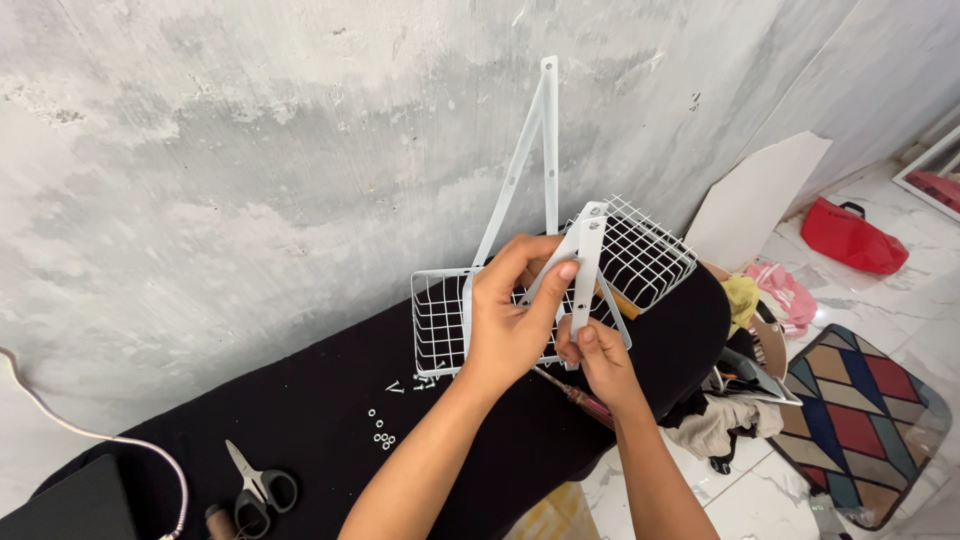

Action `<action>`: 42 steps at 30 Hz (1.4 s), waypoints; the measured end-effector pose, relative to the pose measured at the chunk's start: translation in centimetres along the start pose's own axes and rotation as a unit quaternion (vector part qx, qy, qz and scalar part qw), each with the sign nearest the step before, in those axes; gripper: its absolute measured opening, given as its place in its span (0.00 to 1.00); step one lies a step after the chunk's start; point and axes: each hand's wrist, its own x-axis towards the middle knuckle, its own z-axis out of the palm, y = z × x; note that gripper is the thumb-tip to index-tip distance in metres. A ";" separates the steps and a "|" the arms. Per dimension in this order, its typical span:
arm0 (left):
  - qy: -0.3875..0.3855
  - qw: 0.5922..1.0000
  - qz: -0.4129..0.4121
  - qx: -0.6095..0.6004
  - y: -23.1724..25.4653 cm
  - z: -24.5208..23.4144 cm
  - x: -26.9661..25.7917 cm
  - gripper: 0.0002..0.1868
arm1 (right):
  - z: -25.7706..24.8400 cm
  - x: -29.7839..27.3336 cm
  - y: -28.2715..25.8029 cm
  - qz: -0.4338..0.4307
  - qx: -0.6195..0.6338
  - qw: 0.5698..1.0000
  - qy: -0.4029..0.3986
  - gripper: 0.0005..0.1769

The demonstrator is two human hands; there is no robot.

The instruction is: The person assembles a white wire dish rack by attaching two white metal legs to the wire basket using screws and a screwdriver. They align the legs, insert screws, and tighten them to secure the components together.

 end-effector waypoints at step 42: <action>-0.011 1.000 0.001 -0.004 -0.6 1.2 -1.1 0.08 | -0.1 -0.7 1.3 -0.027 -0.012 0.999 0.026 0.30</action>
